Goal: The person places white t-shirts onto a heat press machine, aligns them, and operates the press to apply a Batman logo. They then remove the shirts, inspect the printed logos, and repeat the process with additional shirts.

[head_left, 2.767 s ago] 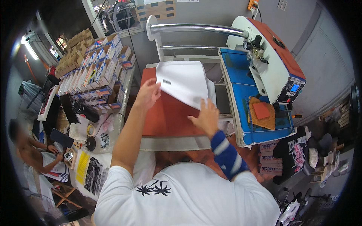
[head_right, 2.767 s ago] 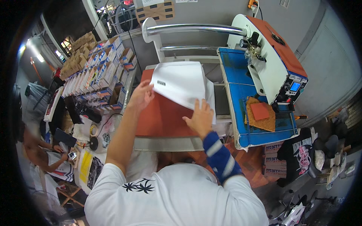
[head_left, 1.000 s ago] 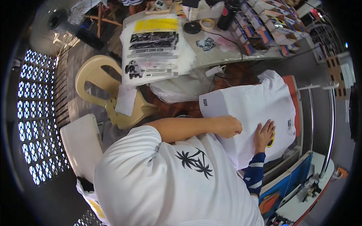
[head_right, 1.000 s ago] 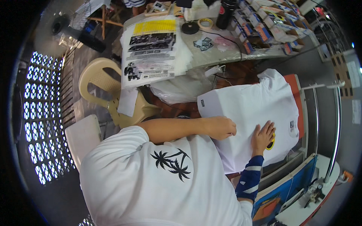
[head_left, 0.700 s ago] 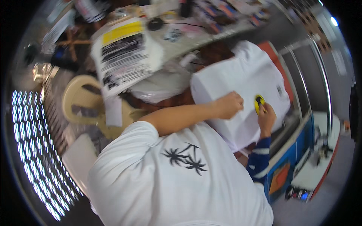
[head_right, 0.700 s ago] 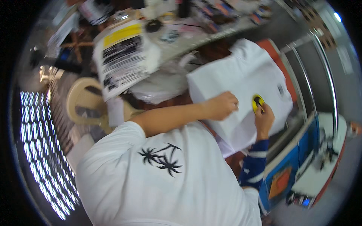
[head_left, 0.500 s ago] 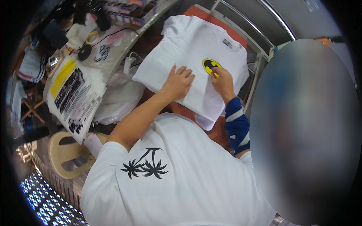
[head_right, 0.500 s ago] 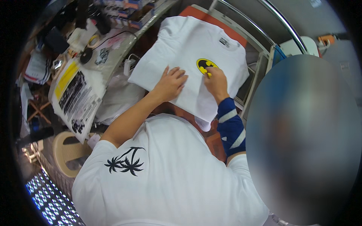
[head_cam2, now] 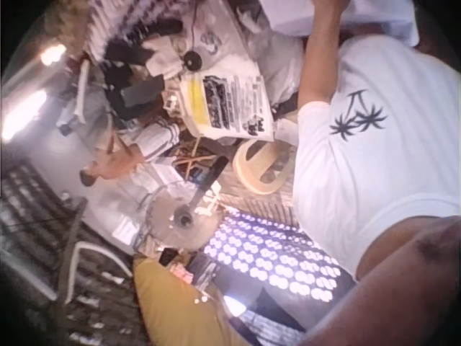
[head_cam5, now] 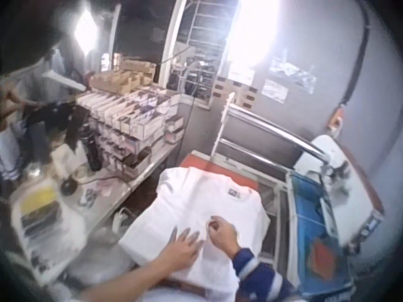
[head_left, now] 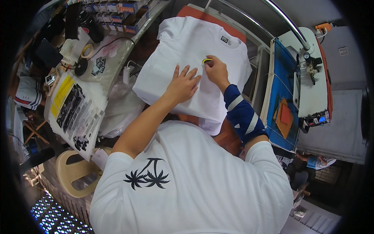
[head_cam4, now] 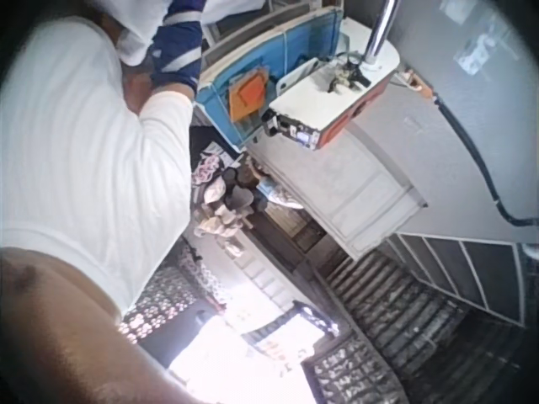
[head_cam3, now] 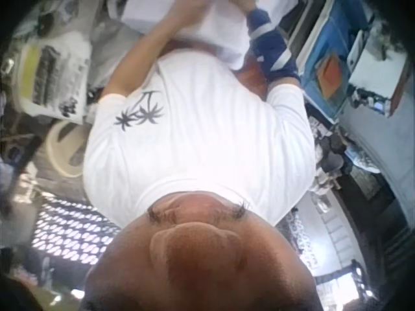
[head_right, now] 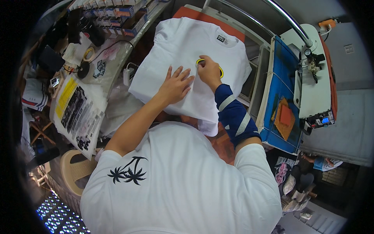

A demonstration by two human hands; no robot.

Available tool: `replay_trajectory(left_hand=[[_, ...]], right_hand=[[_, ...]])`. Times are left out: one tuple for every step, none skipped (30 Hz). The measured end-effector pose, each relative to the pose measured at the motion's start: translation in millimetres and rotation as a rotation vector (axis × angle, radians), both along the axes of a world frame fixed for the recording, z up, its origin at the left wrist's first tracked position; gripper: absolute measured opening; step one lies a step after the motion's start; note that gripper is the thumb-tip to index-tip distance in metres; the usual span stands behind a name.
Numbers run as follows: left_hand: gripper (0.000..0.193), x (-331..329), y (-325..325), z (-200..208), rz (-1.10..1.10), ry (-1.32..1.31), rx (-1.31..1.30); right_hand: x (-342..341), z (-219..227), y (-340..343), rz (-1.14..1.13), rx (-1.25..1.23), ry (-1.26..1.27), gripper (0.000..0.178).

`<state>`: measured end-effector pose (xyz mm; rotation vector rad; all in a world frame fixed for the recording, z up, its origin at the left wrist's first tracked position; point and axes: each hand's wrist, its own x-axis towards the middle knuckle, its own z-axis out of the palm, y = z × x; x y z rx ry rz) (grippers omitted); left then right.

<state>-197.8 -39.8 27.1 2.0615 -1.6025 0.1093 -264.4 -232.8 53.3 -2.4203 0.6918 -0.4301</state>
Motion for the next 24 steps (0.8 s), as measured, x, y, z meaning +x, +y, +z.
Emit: replay_trajectory(left_hand=[[0.042, -1, -1, -2, 0.007, 0.008, 0.037], [0.042, 0, -2, 0, 0.005, 0.011, 0.078], [0.043, 1, -3, 2, 0.004, 0.014, 0.119], [0.043, 2, -2, 4, 0.006, 0.019, 0.136], [0.043, 2, -2, 5, 0.007, 0.023, 0.152], [0.043, 1, -3, 6, 0.007, 0.027, 0.169], [0.043, 1, -3, 7, 0.008, 0.032, 0.170], [0.043, 1, -3, 7, 0.012, 0.039, 0.173], [0.043, 1, -3, 6, 0.016, 0.045, 0.175], [0.044, 1, -3, 6, 0.018, 0.045, 0.186], [0.044, 1, -3, 6, 0.020, 0.045, 0.195], [0.044, 0, -5, 7, 0.017, 0.044, 0.202], [0.045, -1, -7, 8, 0.008, 0.042, 0.189], [0.045, -2, -7, 8, 0.005, 0.040, 0.178], [0.045, -2, -7, 8, 0.000, 0.038, 0.170], [0.046, 1, -6, 9, 0.020, 0.097, 0.136], [0.048, 5, -5, 10, 0.043, 0.154, 0.100], [0.050, 5, -5, 12, 0.057, 0.216, 0.062], [0.049, 4, -5, 24, 0.084, 0.336, -0.114], [0.049, 2, -6, 49, 0.103, 0.453, -0.292], [0.049, 1, -6, 67, 0.113, 0.572, -0.472], [0.047, 4, -1, 77, 0.063, 0.530, -0.435], [0.044, 13, 7, 83, 0.016, 0.486, -0.398], [0.042, 23, 20, 83, -0.020, 0.441, -0.363]], right_hand=[[1, -1, -5, -0.077, 0.103, -0.022, 0.038], [1, -1, -8, -0.141, 0.153, -0.035, 0.038], [2, -2, -8, -0.161, 0.188, -0.030, 0.038], [2, -4, -9, -0.182, 0.222, -0.025, 0.038], [1, -6, -10, -0.203, 0.255, -0.020, 0.037], [2, -9, -12, -0.213, 0.259, -0.042, 0.037], [2, -12, -13, -0.223, 0.263, -0.063, 0.036], [3, -12, -12, -0.230, 0.268, -0.083, 0.035], [3, -11, -14, -0.244, 0.245, -0.070, 0.035], [2, -9, -16, -0.260, 0.223, -0.056, 0.035], [1, -5, -20, -0.275, 0.199, -0.043, 0.035], [-3, -9, -35, -0.363, 0.091, -0.070, 0.033], [-9, -7, -56, -0.451, -0.018, -0.096, 0.031], [-21, 0, -83, -0.591, -0.242, -0.201, 0.027], [-37, 8, -107, -0.728, -0.467, -0.304, 0.024], [-49, 29, -117, -0.785, -0.440, -0.449, 0.021], [-54, 60, -115, -0.836, -0.411, -0.597, 0.018], [-56, 89, -100, -0.720, -0.367, -0.573, 0.018], [-53, 112, -76, -0.603, -0.315, -0.547, 0.018], [-52, 122, -54, -0.492, -0.267, -0.523, 0.018], [-52, 111, -36, -0.310, -0.107, -0.449, 0.019], [-49, 95, -12, -0.123, 0.053, -0.373, 0.019], [-43, 79, 25, 0.014, 0.367, -0.342, 0.020], [-35, 76, 65, 0.167, 0.447, -0.361, 0.019]])
